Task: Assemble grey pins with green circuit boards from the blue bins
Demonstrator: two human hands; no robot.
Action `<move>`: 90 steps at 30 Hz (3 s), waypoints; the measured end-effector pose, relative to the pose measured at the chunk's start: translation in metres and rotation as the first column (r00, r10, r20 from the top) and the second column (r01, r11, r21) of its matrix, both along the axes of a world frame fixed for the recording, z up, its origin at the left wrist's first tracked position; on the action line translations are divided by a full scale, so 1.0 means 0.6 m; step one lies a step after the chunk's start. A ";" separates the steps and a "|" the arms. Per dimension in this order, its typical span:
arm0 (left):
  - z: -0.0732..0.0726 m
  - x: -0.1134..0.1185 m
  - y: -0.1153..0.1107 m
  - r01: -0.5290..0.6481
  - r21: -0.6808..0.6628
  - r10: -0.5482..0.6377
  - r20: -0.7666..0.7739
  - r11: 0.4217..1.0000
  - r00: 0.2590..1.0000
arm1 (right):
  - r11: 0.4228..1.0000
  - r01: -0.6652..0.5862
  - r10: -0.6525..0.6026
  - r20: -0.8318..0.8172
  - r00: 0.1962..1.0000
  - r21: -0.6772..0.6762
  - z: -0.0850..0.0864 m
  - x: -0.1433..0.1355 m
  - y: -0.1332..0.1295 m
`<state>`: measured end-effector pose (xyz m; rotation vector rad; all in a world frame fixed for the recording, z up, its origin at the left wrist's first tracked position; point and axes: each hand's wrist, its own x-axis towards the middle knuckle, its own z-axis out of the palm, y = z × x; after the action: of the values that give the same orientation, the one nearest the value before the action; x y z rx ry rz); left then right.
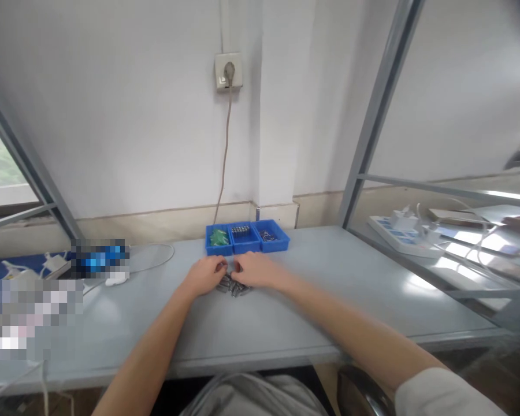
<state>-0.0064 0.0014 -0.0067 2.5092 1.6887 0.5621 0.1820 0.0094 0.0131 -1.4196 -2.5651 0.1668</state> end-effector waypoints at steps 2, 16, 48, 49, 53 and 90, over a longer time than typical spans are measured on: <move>0.000 0.001 0.000 -0.002 -0.016 0.002 -0.010 1.000 1.000 | 1.000 -0.010 0.010 0.007 1.000 -0.011 0.000 0.000 0.002; 0.004 0.005 -0.004 0.048 0.006 -0.049 0.044 0.999 0.998 | 0.999 0.025 -0.026 -0.029 0.999 -0.049 0.003 0.016 0.009; 0.017 0.009 -0.003 0.033 0.271 -0.100 0.238 0.962 0.966 | 0.831 -0.400 -0.246 -0.901 0.358 -0.386 -0.017 -0.015 0.027; 0.017 0.008 -0.003 0.027 0.276 -0.098 0.244 0.961 0.965 | 0.805 -0.420 -0.284 -0.894 0.348 -0.419 -0.014 -0.014 0.025; 0.018 0.008 -0.005 0.043 0.298 -0.122 0.251 0.953 0.960 | 0.704 -0.521 -0.383 -0.876 0.293 -0.482 -0.004 -0.010 0.016; 0.014 0.010 -0.002 -0.068 0.352 -0.037 0.284 0.933 0.958 | 0.957 -0.287 -0.003 -0.989 0.148 -0.045 -0.028 -0.026 0.028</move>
<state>-0.0005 0.0002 0.0018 2.4748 1.6183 1.2746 0.1663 0.0263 -0.0038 -0.5912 -1.4597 1.0760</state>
